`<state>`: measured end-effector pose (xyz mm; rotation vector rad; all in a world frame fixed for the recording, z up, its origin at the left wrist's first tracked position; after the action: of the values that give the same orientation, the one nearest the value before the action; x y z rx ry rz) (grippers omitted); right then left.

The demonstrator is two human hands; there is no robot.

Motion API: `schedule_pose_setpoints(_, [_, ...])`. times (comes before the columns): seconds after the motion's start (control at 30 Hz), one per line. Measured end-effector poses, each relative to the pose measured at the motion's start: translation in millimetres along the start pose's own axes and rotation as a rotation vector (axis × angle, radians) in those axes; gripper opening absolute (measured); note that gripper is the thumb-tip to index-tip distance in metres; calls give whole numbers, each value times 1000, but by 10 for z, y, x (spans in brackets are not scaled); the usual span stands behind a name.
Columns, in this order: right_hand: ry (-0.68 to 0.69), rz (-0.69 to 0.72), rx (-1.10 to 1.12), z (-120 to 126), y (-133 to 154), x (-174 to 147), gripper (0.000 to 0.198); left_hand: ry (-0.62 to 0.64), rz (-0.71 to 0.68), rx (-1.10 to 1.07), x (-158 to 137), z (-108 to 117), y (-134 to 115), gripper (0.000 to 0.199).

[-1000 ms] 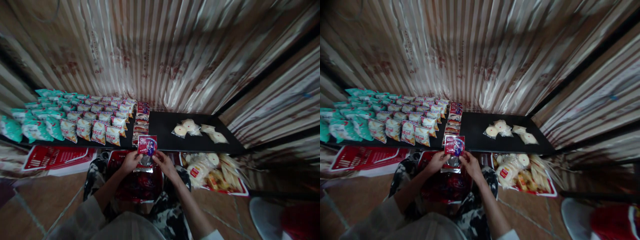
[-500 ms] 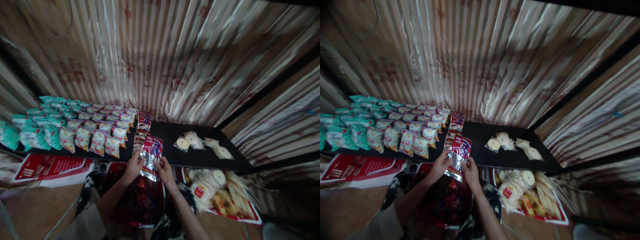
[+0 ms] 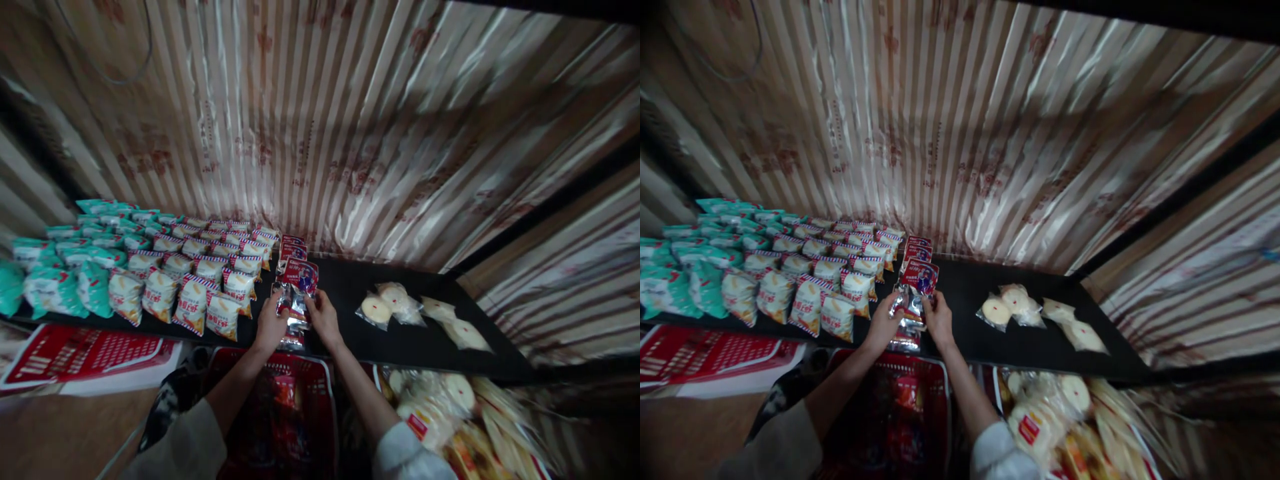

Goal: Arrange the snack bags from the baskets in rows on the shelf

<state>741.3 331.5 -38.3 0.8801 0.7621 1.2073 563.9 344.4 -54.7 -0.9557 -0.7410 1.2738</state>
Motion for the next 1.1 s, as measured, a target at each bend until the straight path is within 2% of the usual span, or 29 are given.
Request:
schedule_pose_setpoints(0.13, [5, -23, -124, -49, 43, 269, 36, -19, 14, 122, 202, 14, -60, 47])
schedule_pose_setpoints(0.3, [6, -115, -361, -159, -61, 471, 30, -10, 36, 296, 339, -41, -50, 44])
schedule_pose_setpoints(0.4, [18, -142, -457, -235, -118, 505, 30, 23, 52, 393, 332, -101, -30, 44])
schedule_pose_setpoints(0.57, [44, -178, -466, -315, -168, 491, 33, 61, 74, 478, 275, -156, -9, 45])
schedule_pose_setpoints(0.73, [16, -234, -484, -286, -149, 427, 49, 44, 84, 495, 253, -151, -10, 46])
schedule_pose_setpoints(0.8, [-41, -171, -542, -250, -50, 414, 51, 44, 78, 509, 250, -152, -26, 45])
schedule_pose_setpoints(0.87, [-82, -13, -603, -268, 125, 425, 45, 49, 74, 531, 246, -154, -45, 46])
schedule_pose_setpoints(0.97, [-34, 213, -667, -424, 322, 484, 39, 47, 67, 578, 232, -145, -79, 47])
schedule_pose_setpoints(1.03, [42, 248, -701, -543, 324, 566, 39, 47, 43, 618, 217, -151, -116, 49])
schedule_pose_setpoints(1.1, [107, 204, -735, -626, 250, 658, 41, 54, 2, 648, 202, -175, -157, 48])
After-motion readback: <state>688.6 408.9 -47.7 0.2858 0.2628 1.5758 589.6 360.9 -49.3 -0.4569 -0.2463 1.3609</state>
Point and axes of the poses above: each hand's wrist, its own x-axis towards the middle knuckle, its own z-axis out of the back of the hand, y = z × x, the point moved 10 cm from there along x, towards the middle knuckle, and after that the axes turned 10 degrees about y, right-handed, at the moved point
